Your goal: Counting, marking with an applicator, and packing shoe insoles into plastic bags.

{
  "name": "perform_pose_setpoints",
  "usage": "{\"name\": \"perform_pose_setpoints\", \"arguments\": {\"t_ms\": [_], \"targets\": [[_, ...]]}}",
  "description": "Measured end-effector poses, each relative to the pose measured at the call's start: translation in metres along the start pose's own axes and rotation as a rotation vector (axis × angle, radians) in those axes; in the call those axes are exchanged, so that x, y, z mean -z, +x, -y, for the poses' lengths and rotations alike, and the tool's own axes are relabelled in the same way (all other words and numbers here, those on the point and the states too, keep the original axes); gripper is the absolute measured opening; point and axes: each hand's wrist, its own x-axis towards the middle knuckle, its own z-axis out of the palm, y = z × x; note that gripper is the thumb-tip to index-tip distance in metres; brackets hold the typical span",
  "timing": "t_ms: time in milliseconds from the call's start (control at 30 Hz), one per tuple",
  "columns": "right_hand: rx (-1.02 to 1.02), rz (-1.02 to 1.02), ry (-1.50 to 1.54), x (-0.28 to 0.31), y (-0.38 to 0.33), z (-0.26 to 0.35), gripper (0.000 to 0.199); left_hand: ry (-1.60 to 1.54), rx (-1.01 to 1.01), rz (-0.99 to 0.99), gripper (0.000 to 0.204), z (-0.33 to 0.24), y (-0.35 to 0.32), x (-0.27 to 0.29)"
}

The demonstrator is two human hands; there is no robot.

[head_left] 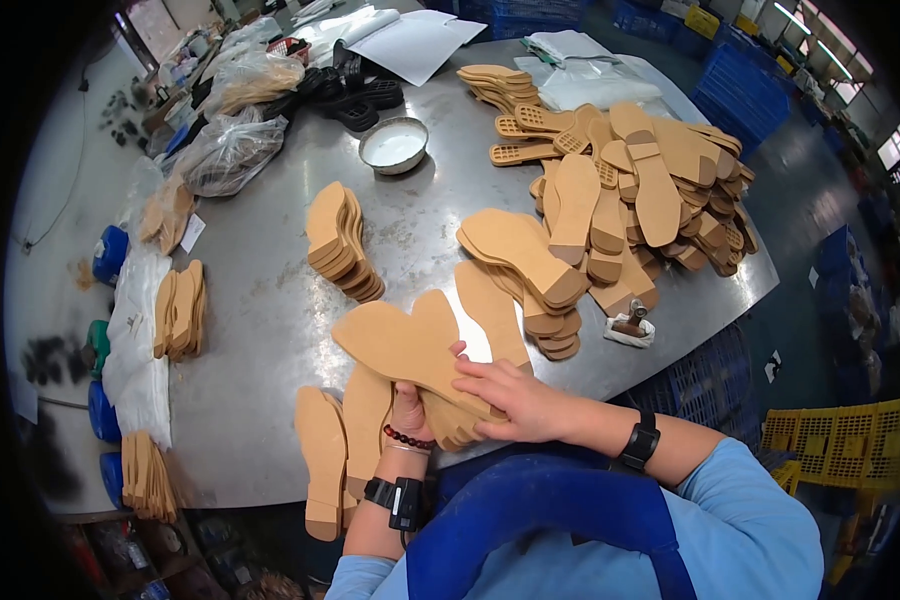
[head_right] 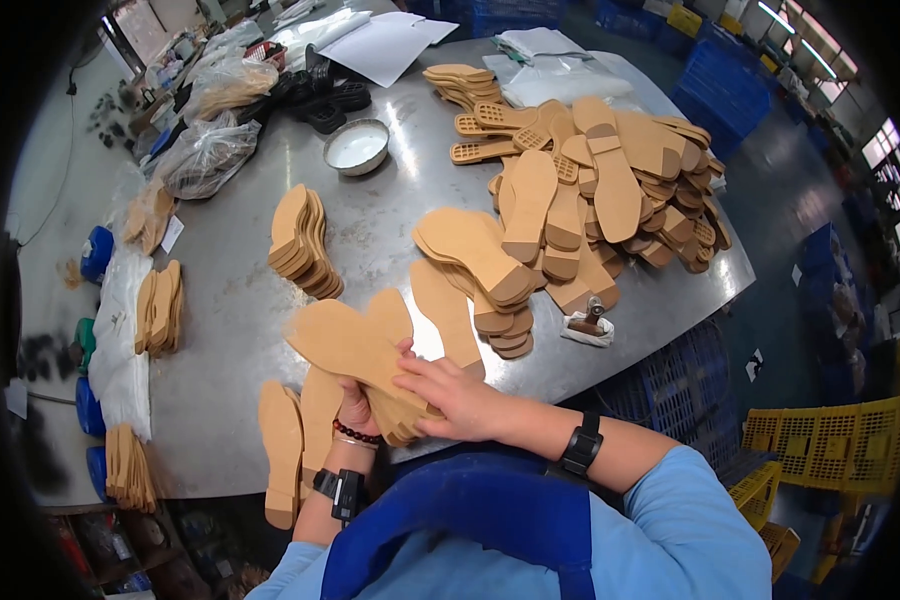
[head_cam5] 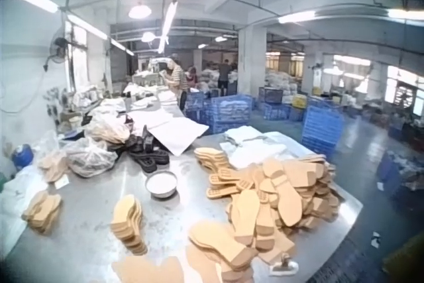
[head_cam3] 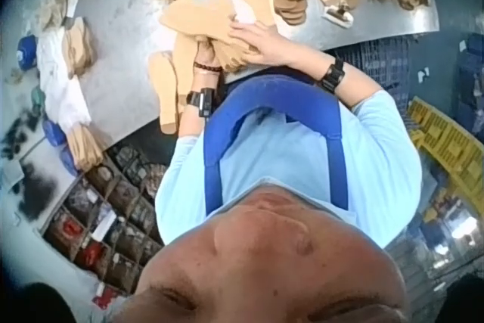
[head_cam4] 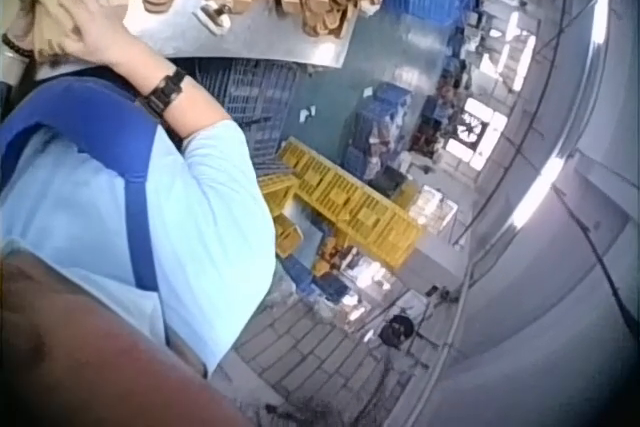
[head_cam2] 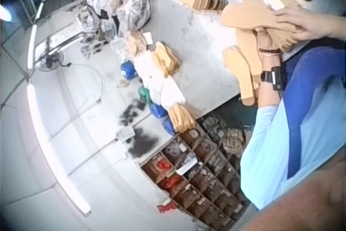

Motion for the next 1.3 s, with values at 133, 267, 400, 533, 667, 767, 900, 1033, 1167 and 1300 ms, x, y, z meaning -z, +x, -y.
{"name": "perform_pose_setpoints", "arguments": {"t_ms": [133,267,400,533,667,767,900,1033,1167,1300], "targets": [[-0.055,0.003,0.051,0.055,0.017,-0.018,0.072,-0.039,-0.054,-0.02,0.093,-0.006,0.003,-0.007],[-0.569,-0.274,-0.792,0.089,0.026,-0.064,0.074,-0.145,-0.041,0.069,0.092,-0.01,0.011,-0.017],[-0.555,-0.438,-0.456,0.11,0.017,-0.084,0.048,-0.068,-0.011,-0.026,0.091,-0.007,0.019,-0.027],[-0.309,-0.516,-0.071,0.096,0.016,-0.031,0.048,-0.034,0.026,-0.081,0.086,0.007,0.022,-0.018],[-0.061,-0.052,-0.109,0.07,0.006,0.027,0.054,-0.03,-0.02,-0.022,0.087,0.014,0.028,-0.017],[-0.313,-0.323,0.072,0.093,0.012,-0.052,0.059,-0.06,-0.044,-0.105,0.089,0.014,0.031,-0.018],[-0.663,-0.339,-0.69,0.08,0.018,-0.099,0.061,0.003,-0.057,-0.075,0.1,0.016,0.028,0.012],[-0.588,-0.356,-0.677,0.067,0.008,-0.108,0.057,-0.067,-0.048,-0.013,0.088,0.013,0.029,-0.004],[-0.528,-0.466,-0.59,0.073,0.003,-0.105,0.056,0.02,-0.063,-0.095,0.089,0.009,0.024,-0.014],[-0.281,-0.548,-0.125,0.104,0.008,-0.02,0.052,0.077,-0.052,-0.112,0.093,0.01,0.026,-0.009]]}}
